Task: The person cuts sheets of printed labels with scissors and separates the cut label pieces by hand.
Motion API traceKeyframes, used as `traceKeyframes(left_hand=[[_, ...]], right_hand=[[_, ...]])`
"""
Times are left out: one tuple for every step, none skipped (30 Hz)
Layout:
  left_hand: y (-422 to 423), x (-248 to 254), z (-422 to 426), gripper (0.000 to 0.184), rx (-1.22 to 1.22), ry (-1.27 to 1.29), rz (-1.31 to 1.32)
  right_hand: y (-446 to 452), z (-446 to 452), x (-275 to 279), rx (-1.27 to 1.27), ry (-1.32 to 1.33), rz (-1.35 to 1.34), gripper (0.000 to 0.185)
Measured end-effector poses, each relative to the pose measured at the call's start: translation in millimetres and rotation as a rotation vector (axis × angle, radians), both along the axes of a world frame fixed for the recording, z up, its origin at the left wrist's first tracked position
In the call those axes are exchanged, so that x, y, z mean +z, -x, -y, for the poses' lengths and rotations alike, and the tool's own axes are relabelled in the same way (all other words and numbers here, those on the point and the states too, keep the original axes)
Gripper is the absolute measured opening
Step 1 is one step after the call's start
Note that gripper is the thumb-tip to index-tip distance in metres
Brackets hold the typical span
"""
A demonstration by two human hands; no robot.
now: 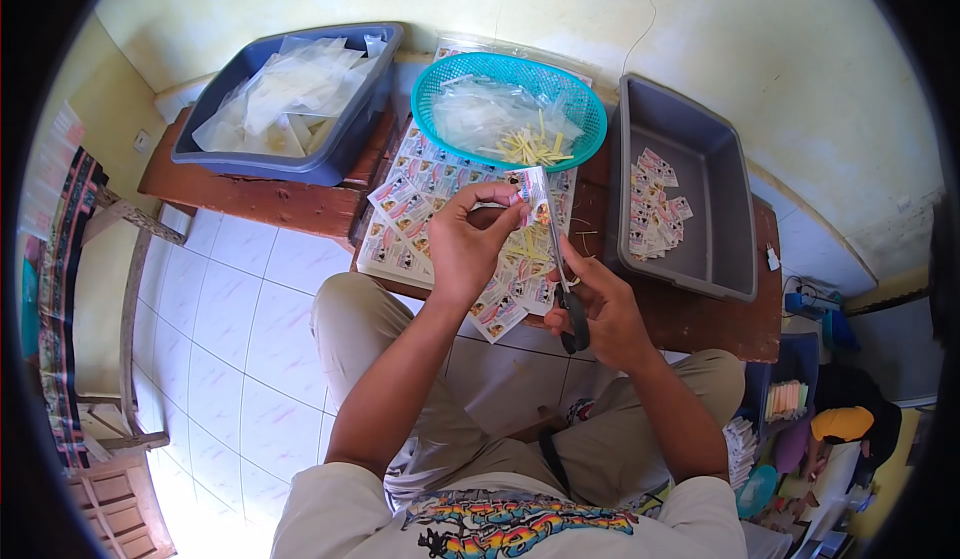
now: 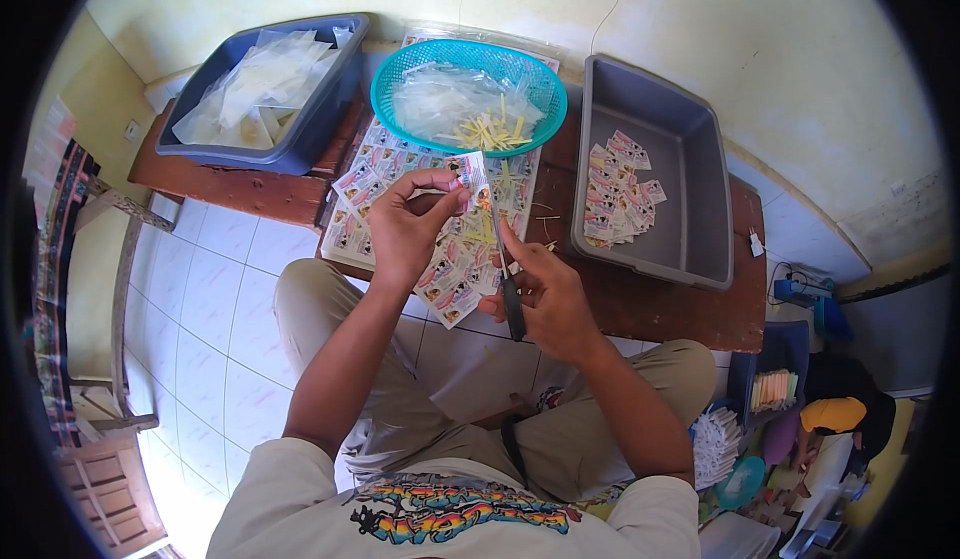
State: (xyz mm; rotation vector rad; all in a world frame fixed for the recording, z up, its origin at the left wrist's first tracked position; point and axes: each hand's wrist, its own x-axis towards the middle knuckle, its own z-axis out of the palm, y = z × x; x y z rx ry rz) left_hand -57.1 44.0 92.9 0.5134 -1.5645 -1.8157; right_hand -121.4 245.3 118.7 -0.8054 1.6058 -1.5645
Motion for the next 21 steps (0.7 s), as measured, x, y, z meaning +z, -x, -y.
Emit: traceKeyframes(left_hand=[[0.0, -0.5, 0.1, 0.022, -0.001, -0.013, -0.012], [0.2, -0.8, 0.4, 0.022, 0.000, -0.013, -0.013], [0.3, -1.2, 0.6, 0.022, 0.001, -0.009, -0.010], [0.4, -1.7, 0.7, 0.022, 0.002, -0.005, -0.007], [0.7, -2.3, 0.8, 0.022, 0.002, -0.006, -0.008], [0.9, -2.9, 1.0, 0.022, 0.005, 0.001, -0.005], [0.9, -3.1, 1.1, 0.022, 0.008, 0.008, -0.001], [0.9, -2.8, 1.1, 0.022, 0.008, 0.008, -0.002], [0.9, -2.5, 1.0, 0.023, 0.003, 0.010, 0.002], [0.9, -2.0, 0.9, 0.023, -0.002, 0.012, 0.005], [1.0, -1.3, 0.6, 0.023, -0.002, 0.012, 0.004], [1.0, -0.4, 0.4, 0.023, -0.005, -0.007, 0.007], [1.0, 0.0, 0.4, 0.024, -0.008, -0.026, 0.009], [1.0, 0.0, 0.5, 0.024, -0.007, -0.026, 0.008], [1.0, -0.3, 0.6, 0.024, -0.007, -0.020, 0.017], [1.0, -0.4, 0.7, 0.024, -0.006, -0.015, 0.025], [0.9, -0.1, 0.7, 0.024, -0.006, -0.015, 0.024], [0.7, 0.4, 0.7, 0.024, -0.007, -0.024, 0.021], [0.6, 0.7, 0.7, 0.024, -0.008, -0.032, 0.018], [0.7, 0.1, 1.1, 0.024, -0.008, -0.033, 0.017], [0.8, -1.1, 1.8, 0.024, -0.008, -0.028, 0.017]], right_hand=[[-0.2, 0.2, -0.1, -0.004, -0.001, -0.012, 0.092], [-0.3, 0.4, 0.0, -0.008, -0.002, -0.025, 0.092], [-0.3, 0.6, -0.4, -0.008, -0.002, -0.026, 0.092], [-0.2, 0.7, -0.8, -0.010, -0.001, -0.016, 0.092], [-0.1, 0.7, -0.9, -0.013, -0.001, -0.006, 0.092], [-0.2, 0.6, -1.0, -0.012, -0.001, -0.007, 0.092], [-0.5, 0.5, -1.0, -0.011, -0.001, -0.033, 0.091], [-0.6, 0.5, -1.1, -0.010, 0.000, -0.060, 0.091], [-1.1, 0.6, -1.2, -0.010, 0.000, -0.061, 0.091], [-1.5, 0.7, -1.3, -0.014, 0.001, -0.054, 0.091], [-1.7, 0.7, -1.3, -0.018, 0.001, -0.047, 0.090], [-1.9, 0.6, -1.5, -0.018, 0.001, -0.048, 0.090], [-2.1, 0.5, -1.9, -0.020, 0.001, -0.050, 0.090], [-2.2, 0.4, -2.3, -0.022, 0.001, -0.052, 0.090], [-2.3, 0.4, -2.8, -0.022, 0.002, -0.052, 0.090], [-2.4, 0.3, -3.2, -0.024, 0.002, -0.038, 0.090], [-2.4, 0.2, -3.4, -0.026, 0.002, -0.024, 0.090], [-2.5, 0.2, -3.2, -0.026, 0.002, -0.024, 0.090], [-2.5, 0.2, -2.9, -0.025, -0.003, -0.042, 0.090], [-2.7, 0.2, -2.5, -0.025, -0.008, -0.060, 0.090], [-2.8, 0.2, -2.0, -0.025, -0.008, -0.060, 0.090]])
